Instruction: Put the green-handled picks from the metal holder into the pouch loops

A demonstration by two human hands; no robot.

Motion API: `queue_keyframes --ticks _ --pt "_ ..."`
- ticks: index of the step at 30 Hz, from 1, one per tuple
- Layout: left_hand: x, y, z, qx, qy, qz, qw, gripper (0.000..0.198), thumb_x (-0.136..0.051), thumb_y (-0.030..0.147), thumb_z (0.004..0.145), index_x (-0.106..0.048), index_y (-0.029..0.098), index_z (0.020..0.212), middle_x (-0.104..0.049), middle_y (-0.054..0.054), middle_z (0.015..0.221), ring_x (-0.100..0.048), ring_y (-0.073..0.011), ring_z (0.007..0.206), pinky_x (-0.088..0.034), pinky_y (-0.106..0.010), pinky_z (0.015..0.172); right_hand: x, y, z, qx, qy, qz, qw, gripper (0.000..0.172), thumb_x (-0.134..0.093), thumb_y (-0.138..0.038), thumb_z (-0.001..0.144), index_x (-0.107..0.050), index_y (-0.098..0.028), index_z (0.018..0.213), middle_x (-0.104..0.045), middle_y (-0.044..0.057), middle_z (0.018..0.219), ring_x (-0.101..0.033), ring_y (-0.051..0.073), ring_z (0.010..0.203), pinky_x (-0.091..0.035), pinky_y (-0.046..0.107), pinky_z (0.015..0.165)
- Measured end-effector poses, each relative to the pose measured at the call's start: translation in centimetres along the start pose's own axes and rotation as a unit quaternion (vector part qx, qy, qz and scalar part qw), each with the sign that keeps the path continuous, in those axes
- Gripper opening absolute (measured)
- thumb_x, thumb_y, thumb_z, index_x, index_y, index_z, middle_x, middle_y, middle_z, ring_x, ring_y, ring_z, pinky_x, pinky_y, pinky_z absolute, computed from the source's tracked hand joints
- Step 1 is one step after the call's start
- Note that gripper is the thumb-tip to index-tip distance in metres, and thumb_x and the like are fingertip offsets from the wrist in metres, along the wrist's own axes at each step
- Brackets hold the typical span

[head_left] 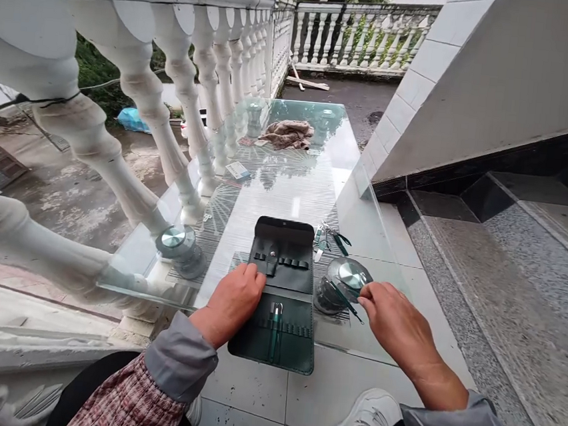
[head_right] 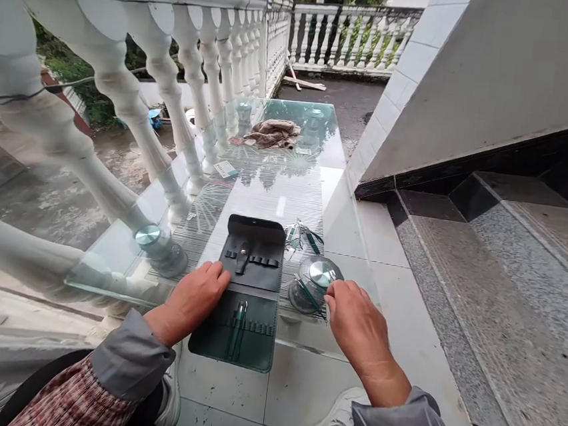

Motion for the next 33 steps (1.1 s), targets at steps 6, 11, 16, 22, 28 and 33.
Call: queue_keyframes --ticks 6,11,16,22,28,33 --pt "-0.1 0.0 -0.3 -0.002 -0.002 -0.019 1.000 0.012 -0.046 0.002 0.081 -0.051 0.013 0.081 -0.054 -0.008 0.083 -0.052 -0.0203 0.078 -0.045 -0.031 0.065 0.2 -0.2 -0.2 -0.024 -0.032 0.006 0.999 0.016 -0.040 -0.026 0.087 -0.052 -0.022 0.078 -0.057 0.002 0.086 -0.051 0.018 0.079 -0.031 0.027 0.057" --pt "-0.4 0.0 -0.5 -0.007 0.001 -0.023 1.000 0.012 -0.046 0.002 0.081 -0.052 0.012 0.082 -0.054 -0.009 0.084 -0.052 -0.0205 0.078 -0.046 -0.031 0.065 -0.2 -0.1 -0.6 0.007 -0.010 -0.025 1.000 0.015 -0.040 -0.024 0.088 -0.050 -0.021 0.077 -0.055 0.004 0.083 -0.051 0.019 0.081 -0.032 0.028 0.060" --pt "-0.4 0.0 -0.7 -0.006 0.008 -0.024 1.000 0.015 -0.044 -0.001 0.080 -0.051 0.012 0.081 -0.053 -0.009 0.083 -0.052 -0.0197 0.076 -0.045 -0.030 0.063 -0.5 -0.2 -1.0 0.028 0.005 -0.061 0.998 0.014 -0.040 -0.022 0.088 -0.049 -0.020 0.077 -0.053 0.005 0.082 -0.049 0.019 0.078 -0.030 0.028 0.057" --pt "-0.1 0.0 -0.8 -0.008 0.000 -0.019 1.000 0.015 -0.042 0.001 0.081 -0.052 0.012 0.082 -0.054 -0.009 0.082 -0.052 -0.0200 0.077 -0.044 -0.029 0.063 -0.4 -1.0 -1.4 0.041 0.004 -0.098 0.994 0.016 -0.038 -0.020 0.088 -0.048 -0.020 0.076 -0.052 0.004 0.076 -0.047 0.019 0.072 -0.029 0.029 0.057" --pt "-0.1 -0.2 -0.9 -0.012 -0.010 -0.024 1.000 0.016 -0.043 0.000 0.079 -0.052 0.012 0.083 -0.054 -0.009 0.084 -0.053 -0.0204 0.078 -0.045 -0.030 0.064 -0.7 -0.4 -1.5 0.038 0.026 -0.026 0.999 0.011 -0.041 -0.022 0.088 -0.050 -0.020 0.084 -0.055 0.004 0.084 -0.049 0.019 0.081 -0.032 0.028 0.062" --pt "-0.3 -0.2 -0.9 -0.014 -0.001 -0.028 1.000 0.017 -0.042 -0.001 0.079 -0.052 0.012 0.083 -0.054 -0.009 0.084 -0.053 -0.0205 0.077 -0.047 -0.031 0.065 -0.4 -0.3 -1.9 0.037 0.030 -0.033 0.998 0.015 -0.040 -0.021 0.088 -0.052 -0.021 0.078 -0.054 0.004 0.082 -0.049 0.018 0.081 -0.032 0.028 0.063"
Point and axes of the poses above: each hand's wrist, its own z-axis towards the middle knuckle, its own x-axis out of the back of the hand, y = z × x, the point moved 1 cm from there along z, towards the middle knuckle
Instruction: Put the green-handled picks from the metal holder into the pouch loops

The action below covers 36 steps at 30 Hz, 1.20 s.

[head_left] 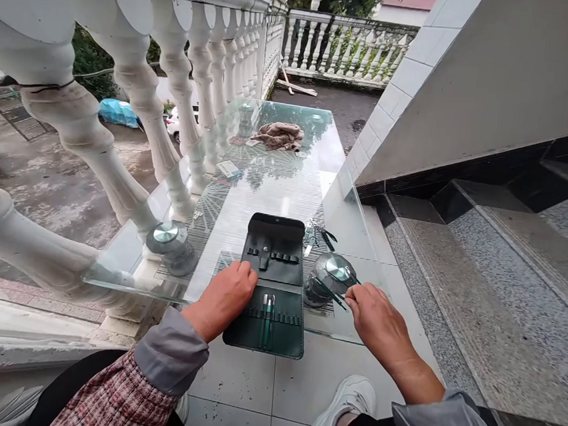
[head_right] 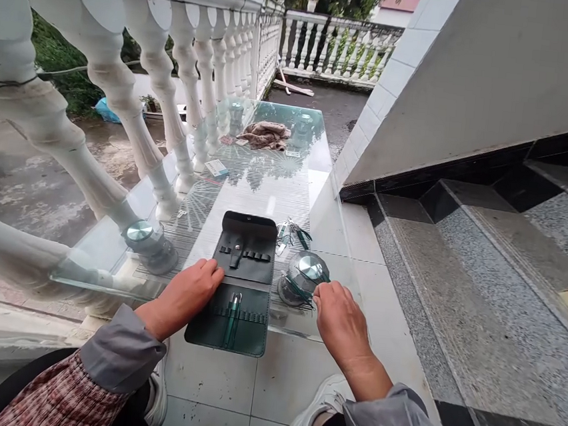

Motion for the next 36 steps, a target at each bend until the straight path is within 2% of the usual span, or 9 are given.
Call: queue_keyframes --ticks 11,17,21,25,28,31,36 --pt "0.2 0.0 0.1 -0.015 0.011 0.028 0.999 0.018 -0.043 -0.002 0.078 -0.054 0.012 0.083 -0.054 -0.008 0.081 -0.053 -0.0202 0.076 -0.046 -0.031 0.064 0.0 0.3 -1.3 -0.004 -0.004 -0.033 0.999 0.017 -0.035 -0.015 0.087 -0.048 -0.020 0.077 -0.054 0.005 0.078 -0.049 0.019 0.075 -0.031 0.028 0.060" --pt "0.0 0.0 0.1 -0.005 0.019 0.019 1.000 0.018 -0.044 -0.004 0.077 -0.053 0.012 0.082 -0.053 -0.008 0.081 -0.053 -0.0195 0.075 -0.045 -0.030 0.062 -0.3 -0.1 -1.9 0.001 0.013 0.037 0.999 0.017 -0.034 -0.011 0.084 -0.049 -0.019 0.088 -0.059 0.005 0.087 -0.052 0.018 0.081 -0.036 0.027 0.066" --pt "0.0 0.1 0.2 -0.004 0.016 0.020 1.000 0.019 -0.043 -0.004 0.077 -0.052 0.012 0.082 -0.054 -0.009 0.081 -0.054 -0.0206 0.074 -0.045 -0.031 0.061 -0.3 0.0 -1.8 -0.004 0.037 0.071 0.997 0.019 -0.035 -0.015 0.082 -0.051 -0.018 0.093 -0.061 0.007 0.092 -0.055 0.020 0.086 -0.039 0.029 0.070" --pt "-0.1 0.3 0.1 -0.003 0.012 0.015 1.000 0.017 -0.043 -0.002 0.078 -0.052 0.012 0.082 -0.054 -0.009 0.081 -0.053 -0.0207 0.074 -0.045 -0.031 0.060 0.2 0.1 -1.5 -0.045 0.046 0.157 0.986 0.027 -0.039 -0.024 0.080 -0.054 -0.019 0.102 -0.061 0.004 0.081 -0.057 0.019 0.076 -0.041 0.030 0.065" --pt "-0.2 0.3 0.1 -0.002 0.013 0.014 1.000 0.015 -0.045 0.000 0.079 -0.052 0.012 0.083 -0.054 -0.009 0.081 -0.053 -0.0203 0.075 -0.044 -0.030 0.060 0.9 -0.4 -1.2 -0.094 0.031 0.317 0.943 0.033 -0.044 -0.034 0.079 -0.056 -0.019 0.106 -0.058 0.001 0.072 -0.053 0.015 0.062 -0.042 0.029 0.061" --pt "-0.2 0.4 0.1 -0.001 0.014 0.011 1.000 0.014 -0.045 0.000 0.080 -0.052 0.012 0.083 -0.053 -0.009 0.082 -0.053 -0.0200 0.076 -0.043 -0.029 0.060 1.5 -2.0 -0.9 -0.120 -0.004 0.478 0.870 0.036 -0.053 -0.043 0.074 -0.060 -0.018 0.099 -0.058 0.001 0.072 -0.051 0.014 0.060 -0.044 0.028 0.060" --pt "-0.4 0.4 0.2 -0.007 0.011 0.019 1.000 0.014 -0.045 0.000 0.080 -0.052 0.012 0.084 -0.053 -0.009 0.081 -0.052 -0.0200 0.074 -0.042 -0.030 0.060 1.2 -5.6 0.1 -0.114 -0.097 0.630 0.762 0.026 -0.063 -0.040 0.067 -0.059 -0.017 0.079 -0.056 0.000 0.069 -0.048 0.011 0.058 -0.044 0.026 0.058"
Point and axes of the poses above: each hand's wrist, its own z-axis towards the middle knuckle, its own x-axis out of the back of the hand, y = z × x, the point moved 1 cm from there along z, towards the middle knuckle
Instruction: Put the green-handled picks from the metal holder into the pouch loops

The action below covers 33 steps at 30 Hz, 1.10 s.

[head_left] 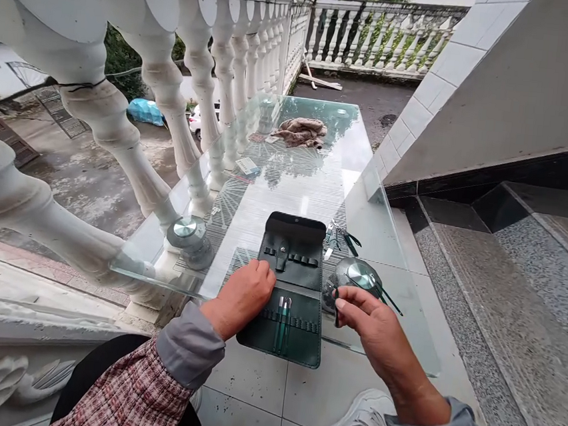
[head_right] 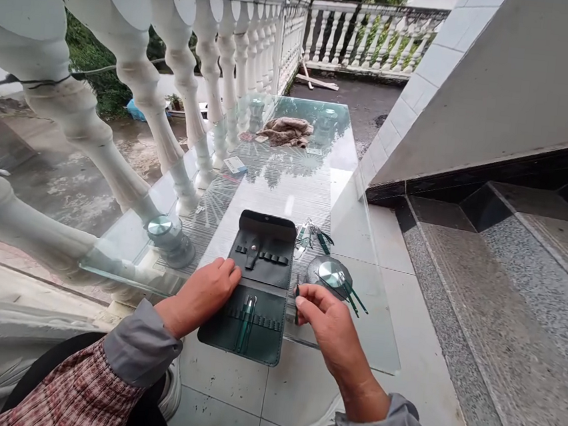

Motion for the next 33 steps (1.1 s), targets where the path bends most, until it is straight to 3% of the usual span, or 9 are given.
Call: queue_keyframes --ticks 4,9,21,27,30,33 --pt "0.0 0.1 0.1 -0.010 0.001 0.008 1.000 0.013 -0.045 0.002 0.081 -0.052 0.011 0.086 -0.053 -0.009 0.081 -0.051 -0.0207 0.073 -0.041 -0.031 0.059 -2.2 -0.2 1.1 -0.036 -0.053 0.046 0.997 0.024 -0.062 -0.040 0.067 -0.053 -0.018 0.070 -0.052 -0.003 0.062 -0.050 0.010 0.056 -0.046 0.024 0.054" --pt "0.2 0.1 0.2 -0.010 -0.004 0.005 1.000 0.012 -0.043 0.004 0.083 -0.052 0.011 0.086 -0.052 -0.008 0.080 -0.051 -0.0203 0.075 -0.041 -0.031 0.062 -3.7 -0.3 1.9 -0.024 -0.057 -0.042 0.997 0.020 -0.061 -0.036 0.067 -0.054 -0.018 0.073 -0.053 -0.004 0.059 -0.057 0.011 0.055 -0.050 0.025 0.051" --pt "0.0 0.2 0.2 -0.016 0.003 0.011 1.000 0.011 -0.043 0.006 0.084 -0.053 0.011 0.085 -0.053 -0.009 0.079 -0.051 -0.0214 0.075 -0.041 -0.031 0.060 -4.9 0.2 1.9 -0.060 -0.069 -0.080 0.993 0.020 -0.053 -0.030 0.069 -0.052 -0.017 0.084 -0.055 -0.006 0.047 -0.051 0.009 0.035 -0.041 0.020 0.039" --pt "0.0 0.2 0.2 0.003 0.002 0.002 1.000 0.012 -0.041 0.005 0.084 -0.052 0.010 0.086 -0.053 -0.010 0.080 -0.051 -0.0211 0.075 -0.041 -0.030 0.059 -5.2 0.0 1.5 -0.015 -0.069 -0.111 0.991 0.042 -0.048 -0.028 0.072 -0.047 -0.020 0.114 -0.052 -0.009 0.058 -0.053 0.009 0.039 -0.046 0.022 0.041" --pt "-0.1 0.2 0.3 0.005 0.001 0.000 1.000 0.012 -0.041 0.005 0.084 -0.052 0.011 0.086 -0.053 -0.010 0.080 -0.051 -0.0210 0.075 -0.041 -0.030 0.060 -4.9 0.1 1.6 -0.007 -0.066 -0.137 0.988 0.040 -0.047 -0.031 0.074 -0.049 -0.022 0.113 -0.051 -0.006 0.064 -0.053 0.010 0.044 -0.044 0.023 0.040" --pt "-0.2 0.2 0.3 0.009 0.003 -0.002 1.000 0.011 -0.042 0.006 0.084 -0.051 0.011 0.086 -0.052 -0.009 0.080 -0.052 -0.0208 0.076 -0.041 -0.030 0.059 -4.3 0.2 1.9 0.053 -0.035 -0.220 0.973 0.030 -0.046 -0.033 0.078 -0.055 -0.022 0.105 -0.055 -0.003 0.069 -0.054 0.012 0.053 -0.045 0.025 0.048"
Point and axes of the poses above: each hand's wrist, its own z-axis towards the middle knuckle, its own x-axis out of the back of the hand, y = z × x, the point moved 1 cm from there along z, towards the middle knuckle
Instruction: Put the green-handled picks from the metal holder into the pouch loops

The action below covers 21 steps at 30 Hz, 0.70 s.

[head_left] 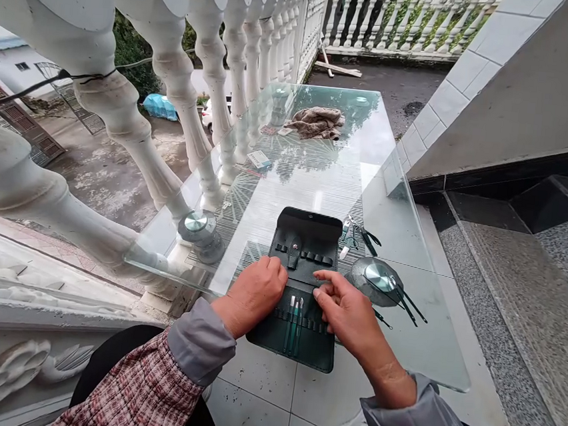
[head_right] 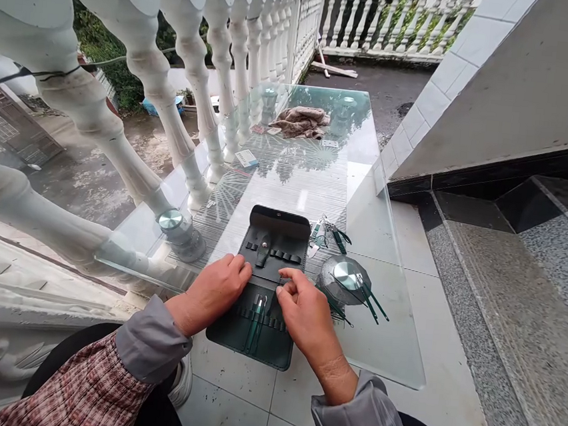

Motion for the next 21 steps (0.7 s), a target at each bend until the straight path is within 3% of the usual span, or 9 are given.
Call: queue_keyframes --ticks 3,6,13,21 --pt "-0.11 0.01 0.01 0.002 0.007 0.004 1.000 0.011 -0.042 0.005 0.084 -0.051 0.011 0.085 -0.052 -0.009 0.080 -0.052 -0.0204 0.075 -0.041 -0.029 0.058 0.49 0.29 0.20 0.083 0.063 -0.115 0.988 0.024 -0.045 -0.033 0.082 -0.060 -0.022 0.097 -0.060 0.002 0.077 -0.057 0.016 0.068 -0.045 0.030 0.064" --pt "-0.08 0.02 0.02 0.001 0.012 0.008 1.000 0.011 -0.043 0.004 0.083 -0.051 0.011 0.084 -0.053 -0.009 0.079 -0.052 -0.0202 0.074 -0.041 -0.029 0.058 0.48 0.45 0.28 0.136 0.092 -0.199 0.966 0.025 -0.043 -0.033 0.086 -0.062 -0.021 0.098 -0.062 0.005 0.089 -0.058 0.018 0.079 -0.044 0.031 0.070" --pt "0.05 -0.02 0.04 0.004 0.011 0.013 1.000 0.011 -0.043 0.005 0.083 -0.051 0.012 0.082 -0.053 -0.009 0.079 -0.052 -0.0202 0.073 -0.041 -0.029 0.057 -0.31 0.21 0.13 0.247 0.086 -0.326 0.909 0.025 -0.042 -0.030 0.090 -0.064 -0.021 0.098 -0.056 0.006 0.084 -0.053 0.018 0.081 -0.041 0.028 0.069" --pt "-0.32 0.16 0.07 0.001 0.013 0.013 1.000 0.009 -0.044 0.006 0.083 -0.051 0.011 0.085 -0.052 -0.009 0.079 -0.051 -0.0200 0.074 -0.041 -0.029 0.057 0.21 0.10 -0.29 0.333 0.067 -0.371 0.864 0.023 -0.044 -0.027 0.089 -0.065 -0.020 0.091 -0.055 0.006 0.082 -0.049 0.017 0.079 -0.039 0.027 0.066"
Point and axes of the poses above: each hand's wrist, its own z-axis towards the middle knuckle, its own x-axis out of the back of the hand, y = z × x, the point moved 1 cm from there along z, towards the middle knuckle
